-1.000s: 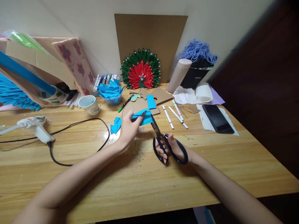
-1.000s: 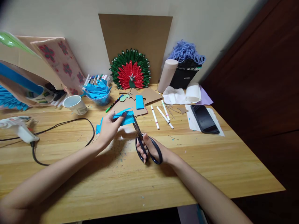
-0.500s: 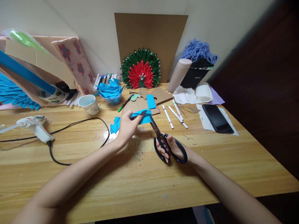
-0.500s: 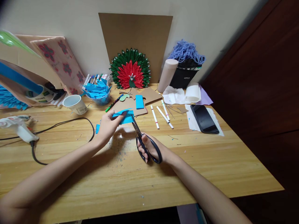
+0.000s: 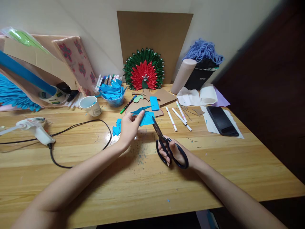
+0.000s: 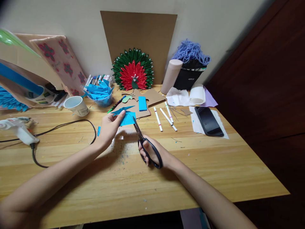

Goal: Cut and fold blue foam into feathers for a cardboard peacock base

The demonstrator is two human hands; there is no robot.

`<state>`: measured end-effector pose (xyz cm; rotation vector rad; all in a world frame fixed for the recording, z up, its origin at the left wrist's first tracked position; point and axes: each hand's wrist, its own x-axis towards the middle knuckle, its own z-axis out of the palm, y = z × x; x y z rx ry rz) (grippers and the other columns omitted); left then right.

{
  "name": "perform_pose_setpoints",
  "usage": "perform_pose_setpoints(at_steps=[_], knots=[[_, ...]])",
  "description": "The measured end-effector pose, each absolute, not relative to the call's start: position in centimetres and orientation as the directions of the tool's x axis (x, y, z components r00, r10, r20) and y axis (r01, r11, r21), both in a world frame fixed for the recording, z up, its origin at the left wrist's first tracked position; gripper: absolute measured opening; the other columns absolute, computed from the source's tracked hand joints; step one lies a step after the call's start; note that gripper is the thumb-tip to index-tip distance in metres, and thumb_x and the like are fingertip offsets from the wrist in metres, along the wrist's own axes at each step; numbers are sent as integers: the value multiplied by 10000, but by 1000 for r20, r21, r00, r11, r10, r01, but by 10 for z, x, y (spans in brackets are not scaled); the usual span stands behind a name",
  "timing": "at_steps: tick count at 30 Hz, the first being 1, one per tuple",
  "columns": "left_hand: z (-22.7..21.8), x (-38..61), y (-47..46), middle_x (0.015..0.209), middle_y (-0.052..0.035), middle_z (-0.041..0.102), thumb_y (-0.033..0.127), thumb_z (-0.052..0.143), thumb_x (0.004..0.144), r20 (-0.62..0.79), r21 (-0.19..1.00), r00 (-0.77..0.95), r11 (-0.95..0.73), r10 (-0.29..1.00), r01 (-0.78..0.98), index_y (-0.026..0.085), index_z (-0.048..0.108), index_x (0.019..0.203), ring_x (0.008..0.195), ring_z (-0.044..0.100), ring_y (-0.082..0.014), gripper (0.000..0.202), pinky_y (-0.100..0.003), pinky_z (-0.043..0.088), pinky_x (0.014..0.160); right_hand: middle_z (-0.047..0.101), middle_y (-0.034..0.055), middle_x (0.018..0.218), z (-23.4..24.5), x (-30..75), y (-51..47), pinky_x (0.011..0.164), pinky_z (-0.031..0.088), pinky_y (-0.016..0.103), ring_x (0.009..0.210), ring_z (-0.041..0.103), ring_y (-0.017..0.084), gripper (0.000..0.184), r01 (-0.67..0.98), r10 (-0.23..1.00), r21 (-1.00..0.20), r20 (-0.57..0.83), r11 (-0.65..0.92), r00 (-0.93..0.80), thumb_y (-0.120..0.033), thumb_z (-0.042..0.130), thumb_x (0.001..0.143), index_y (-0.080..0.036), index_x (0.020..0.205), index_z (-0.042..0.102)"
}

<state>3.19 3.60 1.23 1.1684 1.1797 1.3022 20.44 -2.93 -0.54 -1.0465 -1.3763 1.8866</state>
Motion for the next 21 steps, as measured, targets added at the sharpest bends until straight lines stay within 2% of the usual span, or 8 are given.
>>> perform_pose_setpoints(at_steps=[5,12,21], knots=[[9,35,31,612,5,559,455,618,747,114,993,-91,-112,989,30,145,638,838,499,436,-82,323,-220,325,462,429,-67,553,-10,203,-32,391,415,210,404,414,62,772,-63,792,-946,-230,-319,-565,-891,357,507,-184,811,420],[8,36,29,585,14,543,467,626,735,125,992,-104,-122,987,33,157,629,811,484,427,-81,319,-222,304,452,428,-78,509,-13,199,-31,357,387,196,371,391,55,757,-79,807,-935,-254,-347,-533,-886,420,479,-190,776,422],[11,32,32,530,30,495,475,637,722,122,990,-128,-112,984,83,158,545,638,463,388,-72,341,-222,267,437,393,-103,466,-9,199,-29,293,342,167,334,338,42,674,-75,816,-932,-268,-354,-511,-808,563,500,-202,747,403]])
